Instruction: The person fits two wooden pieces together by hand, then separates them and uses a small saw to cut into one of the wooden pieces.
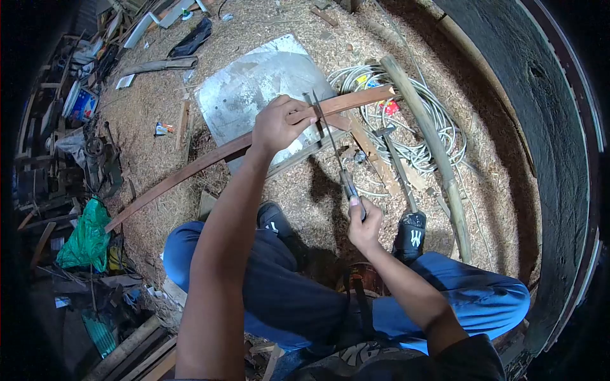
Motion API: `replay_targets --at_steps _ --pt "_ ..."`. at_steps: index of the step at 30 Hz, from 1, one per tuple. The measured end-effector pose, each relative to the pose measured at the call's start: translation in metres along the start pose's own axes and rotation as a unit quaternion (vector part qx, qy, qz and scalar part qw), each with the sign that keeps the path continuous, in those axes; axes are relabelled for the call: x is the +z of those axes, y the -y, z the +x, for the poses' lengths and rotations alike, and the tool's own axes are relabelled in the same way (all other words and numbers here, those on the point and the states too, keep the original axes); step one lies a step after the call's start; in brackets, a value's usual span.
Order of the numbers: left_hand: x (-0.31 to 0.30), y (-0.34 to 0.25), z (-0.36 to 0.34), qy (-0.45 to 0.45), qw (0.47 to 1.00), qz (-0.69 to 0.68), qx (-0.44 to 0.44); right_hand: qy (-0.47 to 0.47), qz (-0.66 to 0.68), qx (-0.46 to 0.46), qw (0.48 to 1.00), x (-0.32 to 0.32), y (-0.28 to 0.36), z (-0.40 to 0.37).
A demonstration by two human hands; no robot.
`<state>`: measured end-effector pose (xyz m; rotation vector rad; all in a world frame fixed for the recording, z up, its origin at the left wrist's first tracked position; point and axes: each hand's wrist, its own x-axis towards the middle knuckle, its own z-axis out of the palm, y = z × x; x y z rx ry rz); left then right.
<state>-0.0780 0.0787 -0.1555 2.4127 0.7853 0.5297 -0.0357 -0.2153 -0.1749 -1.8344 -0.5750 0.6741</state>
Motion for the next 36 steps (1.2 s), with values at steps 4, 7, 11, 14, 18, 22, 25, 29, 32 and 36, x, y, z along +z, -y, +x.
replay_targets --at_steps 4,7,11,14,18,22,25,29,32,36 --pt "-0.001 0.0 0.0 0.003 1.0 -0.01 -0.008 -0.005 0.036 0.012 0.999 0.0 -0.005 -0.006" --pt "-0.002 -0.001 0.001 -0.002 1.0 -0.019 0.016 -0.01 0.01 -0.012 1.0 -0.002 0.002 -0.007" --pt "0.002 0.002 0.0 -0.006 1.0 0.003 0.029 -0.007 0.028 -0.009 1.0 0.003 -0.009 0.002" --pt "-0.001 -0.001 -0.001 -0.005 1.0 -0.011 0.017 -0.006 0.036 -0.018 0.999 -0.002 -0.01 -0.006" --pt "0.0 0.001 0.001 -0.002 1.0 -0.01 0.014 -0.018 0.002 -0.036 0.999 0.001 0.003 0.002" --pt "0.0 0.0 -0.001 -0.001 1.0 -0.007 0.003 -0.007 0.03 -0.016 0.999 -0.003 0.001 -0.001" --pt "-0.003 -0.001 0.002 -0.008 0.998 -0.006 0.069 -0.009 0.028 -0.013 0.999 -0.001 -0.005 -0.005" --pt "0.001 0.002 0.0 0.004 1.0 -0.005 0.009 -0.012 0.01 -0.009 1.0 0.0 0.0 0.003" --pt "0.0 0.002 0.0 0.01 1.0 -0.008 0.001 -0.005 0.031 0.006 0.999 0.0 -0.013 -0.005" --pt "-0.002 -0.001 0.001 0.006 1.0 -0.02 0.0 -0.005 0.032 0.001 0.999 -0.001 -0.002 -0.003"
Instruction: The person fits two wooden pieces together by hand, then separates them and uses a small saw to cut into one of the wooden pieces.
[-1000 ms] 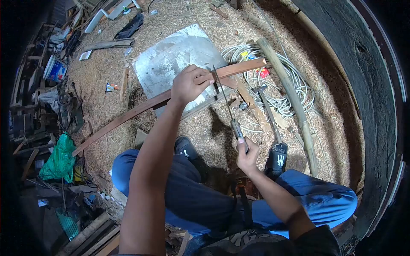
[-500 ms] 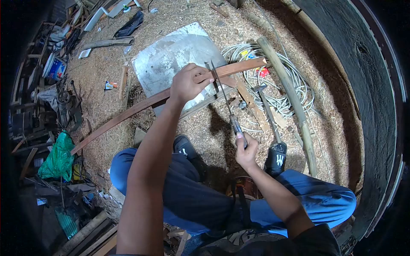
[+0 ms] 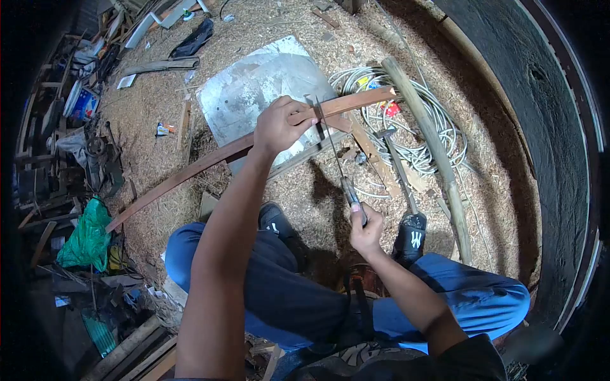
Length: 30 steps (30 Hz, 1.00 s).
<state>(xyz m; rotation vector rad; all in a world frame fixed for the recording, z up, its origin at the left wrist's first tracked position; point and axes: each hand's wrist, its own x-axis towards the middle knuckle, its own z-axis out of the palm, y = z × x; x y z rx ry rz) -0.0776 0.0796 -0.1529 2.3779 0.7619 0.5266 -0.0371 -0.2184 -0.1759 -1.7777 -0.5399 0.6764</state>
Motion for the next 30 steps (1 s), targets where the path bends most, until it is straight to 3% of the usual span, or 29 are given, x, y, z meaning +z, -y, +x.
replay_targets --at_steps 3,10,20,28,30 --pt "0.003 0.0 0.001 0.002 1.0 0.023 -0.019 -0.008 -0.039 -0.028 0.999 -0.002 -0.004 -0.001" --pt "0.0 -0.001 0.001 0.03 0.998 0.03 -0.039 -0.014 0.027 -0.013 0.999 0.003 -0.006 0.012" --pt "0.0 -0.001 0.002 0.003 0.999 0.033 -0.009 -0.003 -0.035 -0.015 0.999 -0.002 0.006 0.008" --pt "-0.002 -0.002 0.003 0.016 0.999 0.013 0.027 -0.022 0.01 -0.019 1.0 -0.001 -0.003 0.007" --pt "-0.001 -0.004 0.003 0.037 0.998 0.041 -0.04 -0.014 0.006 -0.001 1.0 0.0 0.0 0.013"
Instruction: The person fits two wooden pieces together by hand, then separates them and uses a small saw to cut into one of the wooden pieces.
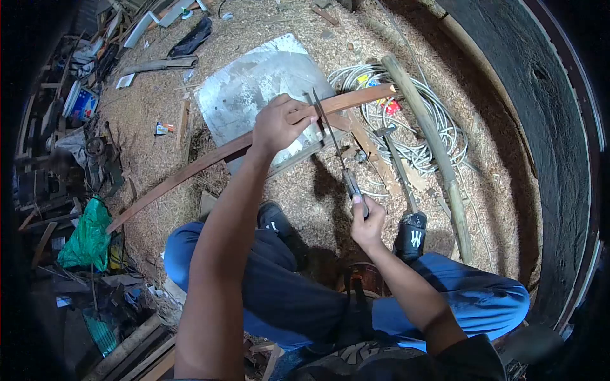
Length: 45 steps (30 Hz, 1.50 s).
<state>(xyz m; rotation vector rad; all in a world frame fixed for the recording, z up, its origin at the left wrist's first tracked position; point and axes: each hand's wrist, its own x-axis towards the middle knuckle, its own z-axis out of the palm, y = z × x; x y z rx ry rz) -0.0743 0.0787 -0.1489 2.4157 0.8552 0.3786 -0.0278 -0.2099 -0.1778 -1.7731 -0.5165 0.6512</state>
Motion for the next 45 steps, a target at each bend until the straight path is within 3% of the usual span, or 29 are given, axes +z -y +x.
replay_targets --at_steps 4,6,9,14,18,25,28,32,35,45 --pt "-0.006 -0.005 0.0 -0.007 0.998 0.028 0.052 0.003 -0.001 -0.021 1.0 -0.005 -0.006 -0.014" --pt "-0.002 -0.002 0.0 -0.068 0.992 -0.007 0.104 0.005 0.003 -0.013 1.0 -0.004 -0.01 -0.01" --pt "0.006 0.005 -0.001 -0.056 0.998 -0.016 0.039 0.002 -0.018 -0.03 0.999 -0.001 0.005 0.006" --pt "0.005 0.007 -0.001 -0.068 0.996 -0.028 0.051 -0.009 0.004 -0.04 0.999 -0.002 -0.006 -0.006" --pt "0.005 0.006 -0.001 -0.064 0.996 -0.029 0.048 0.008 -0.056 -0.015 0.998 -0.005 0.006 0.001" --pt "0.001 0.002 -0.002 -0.061 0.998 -0.008 0.033 0.001 0.032 0.006 0.999 -0.004 -0.013 -0.01" --pt "0.002 0.003 -0.002 -0.053 0.998 -0.001 0.033 0.005 -0.031 -0.022 0.999 0.0 -0.003 0.006" --pt "-0.002 0.001 -0.003 -0.037 0.999 0.0 0.024 0.003 0.046 -0.007 0.999 0.001 -0.032 -0.008" --pt "-0.001 0.002 -0.002 -0.046 0.999 -0.01 0.026 -0.004 -0.005 -0.013 1.0 -0.006 -0.002 -0.009" --pt "-0.001 0.002 -0.002 -0.066 0.997 -0.021 0.042 0.009 -0.021 -0.02 1.0 -0.006 0.001 -0.006"
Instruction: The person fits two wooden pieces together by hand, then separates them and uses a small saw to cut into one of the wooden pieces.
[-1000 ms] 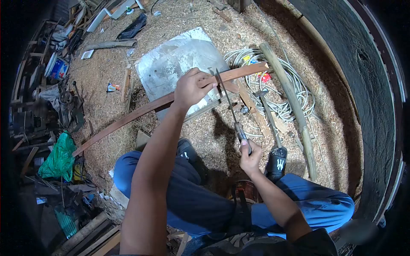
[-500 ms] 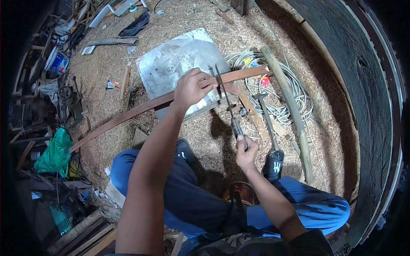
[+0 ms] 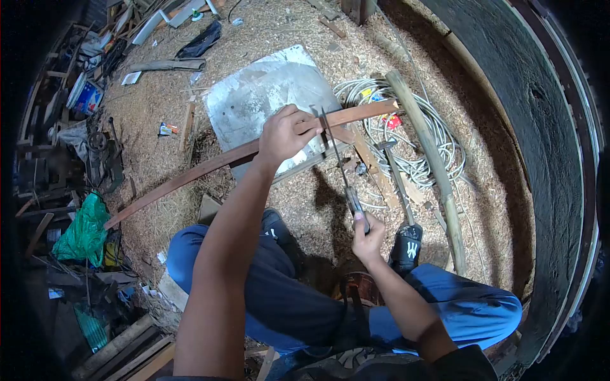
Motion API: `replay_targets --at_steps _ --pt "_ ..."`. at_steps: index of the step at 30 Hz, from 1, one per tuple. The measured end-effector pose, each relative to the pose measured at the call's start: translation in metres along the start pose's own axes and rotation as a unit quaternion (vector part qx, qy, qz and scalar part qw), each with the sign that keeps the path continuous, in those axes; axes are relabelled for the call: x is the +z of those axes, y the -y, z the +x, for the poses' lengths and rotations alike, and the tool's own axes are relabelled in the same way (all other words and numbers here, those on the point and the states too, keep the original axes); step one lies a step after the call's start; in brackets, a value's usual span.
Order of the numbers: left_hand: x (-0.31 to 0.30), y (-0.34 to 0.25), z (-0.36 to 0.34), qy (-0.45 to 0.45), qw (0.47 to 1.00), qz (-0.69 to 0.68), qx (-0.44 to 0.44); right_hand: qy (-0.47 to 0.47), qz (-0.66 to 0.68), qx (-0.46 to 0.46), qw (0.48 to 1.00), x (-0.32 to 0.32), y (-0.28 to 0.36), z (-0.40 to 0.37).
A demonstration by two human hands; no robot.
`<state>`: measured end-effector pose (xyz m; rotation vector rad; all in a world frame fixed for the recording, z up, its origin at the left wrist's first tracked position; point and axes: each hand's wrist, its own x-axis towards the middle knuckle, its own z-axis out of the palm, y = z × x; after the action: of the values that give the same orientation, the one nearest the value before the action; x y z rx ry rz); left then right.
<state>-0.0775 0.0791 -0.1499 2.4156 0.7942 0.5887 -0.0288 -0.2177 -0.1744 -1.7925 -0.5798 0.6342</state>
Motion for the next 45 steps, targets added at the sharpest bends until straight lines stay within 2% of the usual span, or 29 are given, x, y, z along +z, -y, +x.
replay_targets --at_steps 11,13,15,19,21,22,25,29,31,45 --pt "0.004 0.0 -0.001 -0.006 1.0 -0.002 0.005 -0.016 0.006 0.005 1.0 -0.001 -0.01 0.01" --pt "0.002 -0.001 0.0 -0.001 1.0 0.005 0.005 -0.041 0.084 -0.007 0.996 0.001 -0.001 0.017" --pt "0.002 -0.001 -0.001 -0.004 1.0 -0.008 0.001 -0.039 0.104 -0.037 0.993 -0.001 0.005 0.014" --pt "0.006 0.004 0.0 0.0 1.0 0.021 0.0 0.017 0.05 -0.059 0.997 -0.006 0.009 0.009" --pt "0.003 0.001 -0.001 -0.002 1.0 0.009 -0.002 0.038 0.103 -0.059 0.992 0.001 0.014 0.01" --pt "0.002 0.0 -0.001 -0.002 1.0 0.01 -0.003 0.059 0.11 -0.015 0.992 -0.001 0.015 0.009" --pt "0.001 -0.002 0.0 0.01 1.0 0.013 -0.016 0.054 0.064 0.012 0.996 -0.004 0.005 0.005" --pt "0.002 0.0 -0.001 0.006 1.0 0.011 -0.01 0.051 0.056 0.016 0.997 -0.006 -0.003 0.005" --pt "0.003 0.002 -0.001 0.003 1.0 0.015 -0.007 0.053 0.057 0.047 0.996 -0.007 0.001 0.005" --pt "0.0 -0.001 0.0 0.008 1.0 0.012 -0.006 0.051 0.056 0.046 0.996 -0.01 0.002 0.005"
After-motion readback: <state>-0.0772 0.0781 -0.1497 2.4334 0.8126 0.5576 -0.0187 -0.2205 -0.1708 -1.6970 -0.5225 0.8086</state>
